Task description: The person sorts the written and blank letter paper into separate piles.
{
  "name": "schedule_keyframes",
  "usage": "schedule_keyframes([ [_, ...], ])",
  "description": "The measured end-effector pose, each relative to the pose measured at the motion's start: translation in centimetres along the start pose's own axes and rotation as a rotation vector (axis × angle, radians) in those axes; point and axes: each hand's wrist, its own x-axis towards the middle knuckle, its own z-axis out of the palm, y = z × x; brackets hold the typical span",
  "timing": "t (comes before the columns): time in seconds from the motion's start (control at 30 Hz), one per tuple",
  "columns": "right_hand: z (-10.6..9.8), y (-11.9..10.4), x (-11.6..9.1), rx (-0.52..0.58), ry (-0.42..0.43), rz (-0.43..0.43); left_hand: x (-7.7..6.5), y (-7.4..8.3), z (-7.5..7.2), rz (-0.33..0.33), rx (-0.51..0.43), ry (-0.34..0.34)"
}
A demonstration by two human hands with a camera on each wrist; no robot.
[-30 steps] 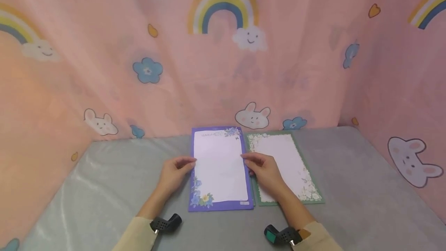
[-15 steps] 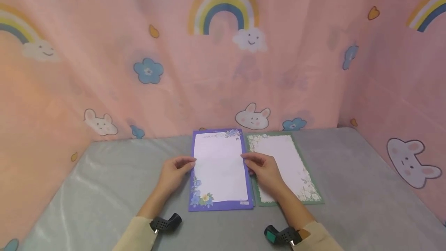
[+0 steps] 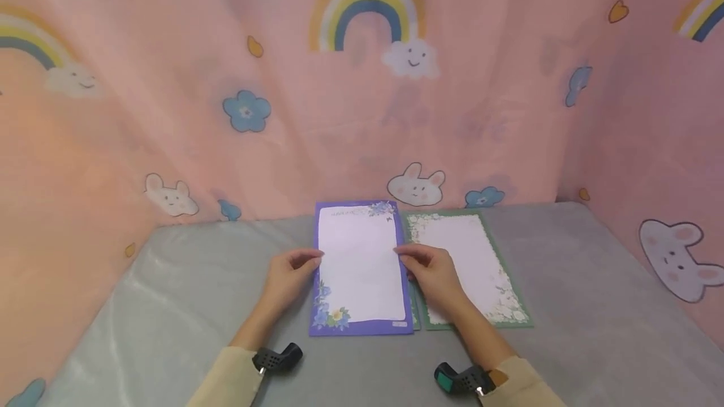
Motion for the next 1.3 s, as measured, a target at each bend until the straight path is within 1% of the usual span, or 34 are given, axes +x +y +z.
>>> schedule_keyframes([
  [0.13, -0.2, -0.2, -0.1, -0.004, 0.032, -0.024, 0.1, 1.1, 0.0, 0.021, 0.003, -0.005],
  [0.27, -0.2, -0.7, 0.0, -0.045, 0.057, -0.017, 0.0, 2.0, -0.6, 0.000, -0.012, -0.005],
  [0.37, -0.2, -1.6, 0.0, -0.083, 0.075, -0.002, -0.1, 2.6, -1.1, -0.011, -0.015, -0.013],
  [0.53, -0.4, -3.3, -0.1, -0.094, 0.076, 0.007, -0.4, 4.0, -2.0, 0.001, 0.002, -0.016],
  [0.77, -1.1, -5.8, -0.3, -0.150, 0.070, -0.058, -0.6, 6.7, -3.1, 0.004, 0.069, 0.017],
  [0.9, -1.2, -7.6, 0.1, -0.190, 0.069, -0.104, -0.7, 7.9, -3.9, 0.027, 0.110, 0.047],
  [1.07, -0.4, -10.3, 1.0, -0.235, 0.059, -0.162, -1.0, 9.0, -5.7, 0.071, 0.162, 0.098],
  [1.17, 0.7, -11.9, 1.5, -0.259, 0.068, -0.189, -1.1, 9.5, -7.0, 0.076, 0.190, 0.133],
  [1.3, 2.6, -13.6, 2.0, -0.272, 0.072, -0.216, -1.2, 9.9, -8.5, 0.058, 0.221, 0.183],
])
